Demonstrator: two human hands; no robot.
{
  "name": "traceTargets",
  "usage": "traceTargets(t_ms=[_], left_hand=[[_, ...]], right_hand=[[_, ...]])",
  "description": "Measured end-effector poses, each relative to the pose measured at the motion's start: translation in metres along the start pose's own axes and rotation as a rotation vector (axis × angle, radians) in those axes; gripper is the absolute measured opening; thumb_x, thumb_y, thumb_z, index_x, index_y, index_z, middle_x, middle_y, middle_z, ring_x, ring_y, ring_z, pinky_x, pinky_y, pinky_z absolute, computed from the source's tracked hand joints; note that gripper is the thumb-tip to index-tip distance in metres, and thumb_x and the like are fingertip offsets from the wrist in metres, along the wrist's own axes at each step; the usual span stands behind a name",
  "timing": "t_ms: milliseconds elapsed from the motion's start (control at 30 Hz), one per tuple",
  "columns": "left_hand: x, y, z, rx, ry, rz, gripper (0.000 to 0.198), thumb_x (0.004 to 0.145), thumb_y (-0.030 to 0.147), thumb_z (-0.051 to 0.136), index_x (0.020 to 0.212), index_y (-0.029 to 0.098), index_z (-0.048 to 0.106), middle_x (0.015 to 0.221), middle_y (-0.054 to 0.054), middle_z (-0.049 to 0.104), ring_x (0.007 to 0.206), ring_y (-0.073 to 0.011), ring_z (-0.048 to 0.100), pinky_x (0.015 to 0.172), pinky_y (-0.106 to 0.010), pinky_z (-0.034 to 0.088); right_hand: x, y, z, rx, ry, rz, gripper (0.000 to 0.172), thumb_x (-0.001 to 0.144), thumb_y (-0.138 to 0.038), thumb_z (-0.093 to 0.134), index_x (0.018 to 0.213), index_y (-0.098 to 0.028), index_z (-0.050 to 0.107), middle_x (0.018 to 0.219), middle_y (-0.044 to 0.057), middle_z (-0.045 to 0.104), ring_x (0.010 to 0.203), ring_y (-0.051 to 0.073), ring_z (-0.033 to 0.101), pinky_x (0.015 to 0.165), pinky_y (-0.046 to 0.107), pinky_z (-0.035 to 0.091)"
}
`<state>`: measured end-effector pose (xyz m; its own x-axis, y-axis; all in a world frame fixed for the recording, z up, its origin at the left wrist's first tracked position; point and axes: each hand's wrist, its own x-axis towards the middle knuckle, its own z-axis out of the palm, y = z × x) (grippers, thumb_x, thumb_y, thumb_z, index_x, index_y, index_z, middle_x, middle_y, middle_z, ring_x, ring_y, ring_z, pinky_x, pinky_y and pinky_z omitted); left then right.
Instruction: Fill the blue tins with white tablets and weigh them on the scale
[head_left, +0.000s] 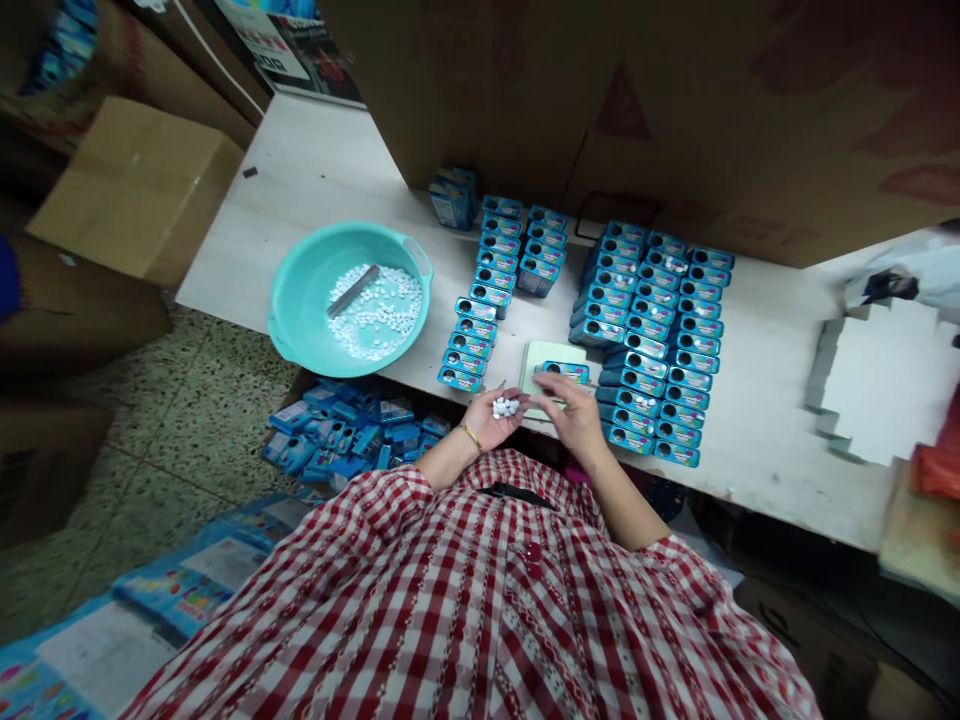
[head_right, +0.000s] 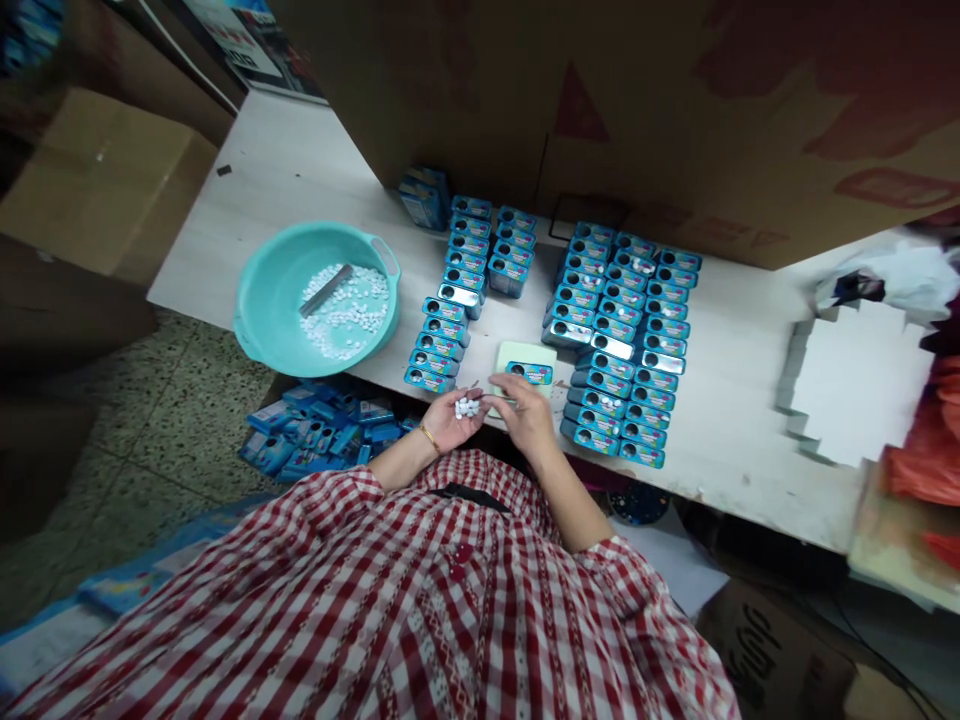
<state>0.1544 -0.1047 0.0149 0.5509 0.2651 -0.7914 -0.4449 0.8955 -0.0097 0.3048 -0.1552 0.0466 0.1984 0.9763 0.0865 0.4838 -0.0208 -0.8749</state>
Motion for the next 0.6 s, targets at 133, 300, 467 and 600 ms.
traceTargets(t_ms=[133, 300, 467, 600], left_hand=[[0.001, 0.008, -0.002, 0.039, 0.058, -0.009, 0.022, 0.080, 0.020, 0.044, 0.069, 0.009, 0.059, 0.065, -0.008, 0.061, 0.055, -0.0109, 0.056, 0.042, -0.018, 0.038], [-0.003, 0.015, -0.024, 0.038, 0.100, 0.007, 0.020, 0.080, 0.017, 0.043, 0.072, 0.009, 0.059, 0.066, -0.009, 0.061, 0.057, -0.0114, 0.057, 0.046, -0.019, 0.042], [-0.003, 0.012, -0.032, 0.030, 0.142, 0.010, 0.018, 0.080, 0.014, 0.043, 0.075, 0.008, 0.059, 0.073, -0.011, 0.064, 0.069, -0.0146, 0.061, 0.061, -0.024, 0.049], [-0.003, 0.012, -0.032, 0.034, 0.136, 0.011, 0.018, 0.080, 0.014, 0.044, 0.076, 0.007, 0.059, 0.073, -0.012, 0.064, 0.070, -0.0150, 0.062, 0.064, -0.025, 0.050]], right_hand=[[0.000, 0.027, -0.034, -0.281, 0.189, 0.013, 0.031, 0.077, -0.039, 0.056, 0.103, -0.022, 0.059, 0.103, 0.007, 0.061, 0.099, 0.020, 0.054, 0.086, 0.039, 0.043], [-0.007, 0.062, -0.059, -0.504, 0.083, -0.036, 0.045, 0.075, -0.042, 0.057, 0.114, -0.020, 0.052, 0.113, 0.010, 0.056, 0.105, 0.024, 0.048, 0.090, 0.042, 0.038], [-0.006, 0.073, -0.046, -0.601, -0.041, -0.033, 0.048, 0.078, -0.037, 0.052, 0.122, -0.020, 0.045, 0.120, 0.010, 0.050, 0.109, 0.026, 0.044, 0.089, 0.042, 0.037], [0.001, 0.072, -0.035, -0.643, -0.109, -0.029, 0.045, 0.078, -0.032, 0.050, 0.121, -0.019, 0.045, 0.119, 0.010, 0.050, 0.107, 0.026, 0.043, 0.086, 0.041, 0.038]])
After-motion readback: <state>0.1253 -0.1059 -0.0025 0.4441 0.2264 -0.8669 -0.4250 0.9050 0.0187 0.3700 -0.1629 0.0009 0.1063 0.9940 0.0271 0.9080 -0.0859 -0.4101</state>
